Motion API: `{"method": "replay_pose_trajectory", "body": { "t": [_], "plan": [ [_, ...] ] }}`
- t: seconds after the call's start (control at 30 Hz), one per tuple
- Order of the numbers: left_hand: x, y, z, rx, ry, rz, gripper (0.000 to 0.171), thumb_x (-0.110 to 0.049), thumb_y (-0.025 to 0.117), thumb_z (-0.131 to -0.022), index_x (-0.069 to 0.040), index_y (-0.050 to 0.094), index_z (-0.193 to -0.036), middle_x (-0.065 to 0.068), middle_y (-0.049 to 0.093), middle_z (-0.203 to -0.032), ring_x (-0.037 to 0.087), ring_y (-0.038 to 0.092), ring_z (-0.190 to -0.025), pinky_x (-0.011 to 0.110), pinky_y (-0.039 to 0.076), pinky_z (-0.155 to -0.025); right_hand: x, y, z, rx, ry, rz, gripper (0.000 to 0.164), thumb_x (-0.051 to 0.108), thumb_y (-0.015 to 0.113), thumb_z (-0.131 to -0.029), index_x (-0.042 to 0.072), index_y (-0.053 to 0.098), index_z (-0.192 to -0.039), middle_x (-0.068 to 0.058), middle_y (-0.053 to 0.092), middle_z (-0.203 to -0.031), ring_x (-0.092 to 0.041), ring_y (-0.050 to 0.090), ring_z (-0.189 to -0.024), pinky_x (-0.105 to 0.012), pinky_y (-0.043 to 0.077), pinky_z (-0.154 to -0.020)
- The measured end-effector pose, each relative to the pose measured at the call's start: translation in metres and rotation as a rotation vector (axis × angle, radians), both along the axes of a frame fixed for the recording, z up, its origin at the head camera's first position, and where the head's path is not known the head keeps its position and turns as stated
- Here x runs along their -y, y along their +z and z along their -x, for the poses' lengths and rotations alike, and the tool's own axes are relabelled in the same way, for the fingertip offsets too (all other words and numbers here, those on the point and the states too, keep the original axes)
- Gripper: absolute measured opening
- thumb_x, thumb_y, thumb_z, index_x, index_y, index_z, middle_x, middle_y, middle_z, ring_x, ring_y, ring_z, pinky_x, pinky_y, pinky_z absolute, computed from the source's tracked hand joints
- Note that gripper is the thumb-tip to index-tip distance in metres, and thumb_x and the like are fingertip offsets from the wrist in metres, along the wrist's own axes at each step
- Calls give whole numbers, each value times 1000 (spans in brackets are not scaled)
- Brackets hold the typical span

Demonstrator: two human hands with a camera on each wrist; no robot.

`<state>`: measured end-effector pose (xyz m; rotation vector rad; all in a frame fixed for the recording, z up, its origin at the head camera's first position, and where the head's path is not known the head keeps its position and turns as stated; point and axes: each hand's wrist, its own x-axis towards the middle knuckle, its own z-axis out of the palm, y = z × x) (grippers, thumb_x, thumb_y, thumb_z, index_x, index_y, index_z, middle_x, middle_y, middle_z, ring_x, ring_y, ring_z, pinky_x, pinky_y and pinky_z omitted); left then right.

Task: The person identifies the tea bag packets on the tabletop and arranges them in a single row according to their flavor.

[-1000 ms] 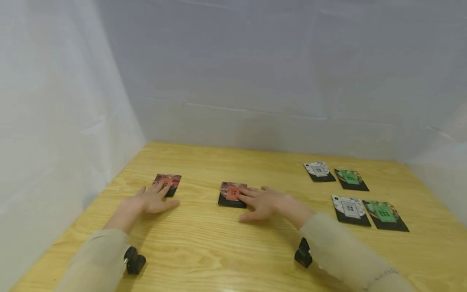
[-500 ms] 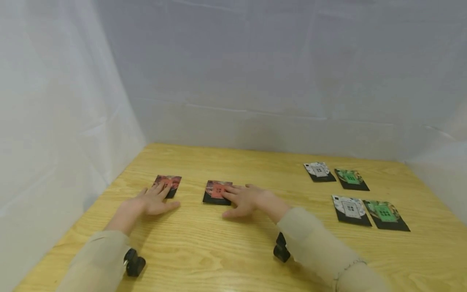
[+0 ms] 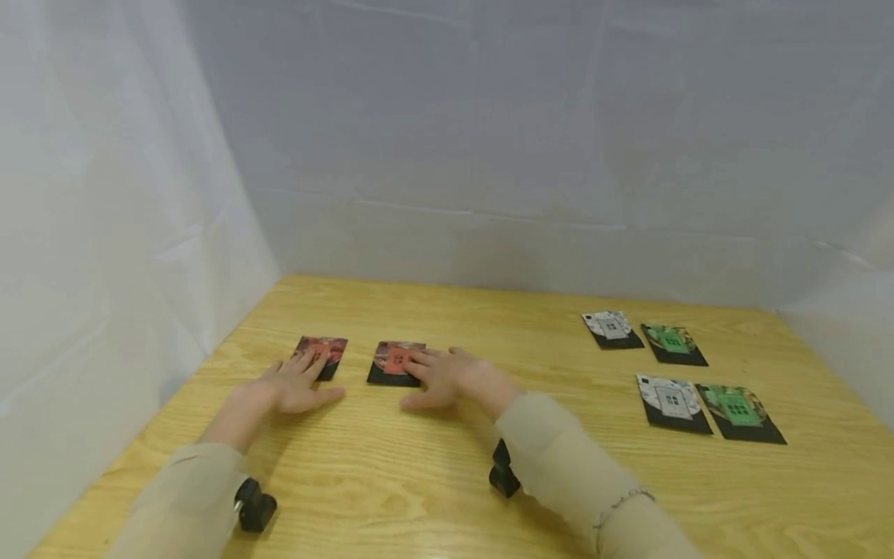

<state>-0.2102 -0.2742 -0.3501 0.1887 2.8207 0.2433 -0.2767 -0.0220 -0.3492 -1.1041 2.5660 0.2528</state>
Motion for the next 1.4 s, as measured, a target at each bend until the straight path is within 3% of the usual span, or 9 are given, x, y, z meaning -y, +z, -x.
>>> {"method": "replay_pose_trajectory", "body": {
  "t": [0.33,0.9,1.4],
  "plan": [
    [0,-6,3,-5,-4,-3,89,-59,39,-92,9,16,-144,36,8,-146,51,8,-133,63,6,-105,12,-3,0,-57,4,-43,77,71,27,-88,29,12,-150,8,6,-155,-12,7,-141,-45,12,-112],
    [0,-4,0,-10,4,-2,91,-60,40,-91,9,17,-144,37,9,-145,52,9,-133,63,5,-105,15,-5,0,-81,8,-40,77,71,27,-87,30,10,-150,9,5,-155,-11,7,-141,-46,12,-112],
    [-2,-7,3,-16,-3,-13,92,-61,39,-91,11,17,-143,38,9,-144,53,9,-131,64,6,-104,-33,-8,20,-46,-30,92,75,64,28,-92,19,15,-151,0,11,-155,-19,11,-141,-46,14,-111]
  ]
}}
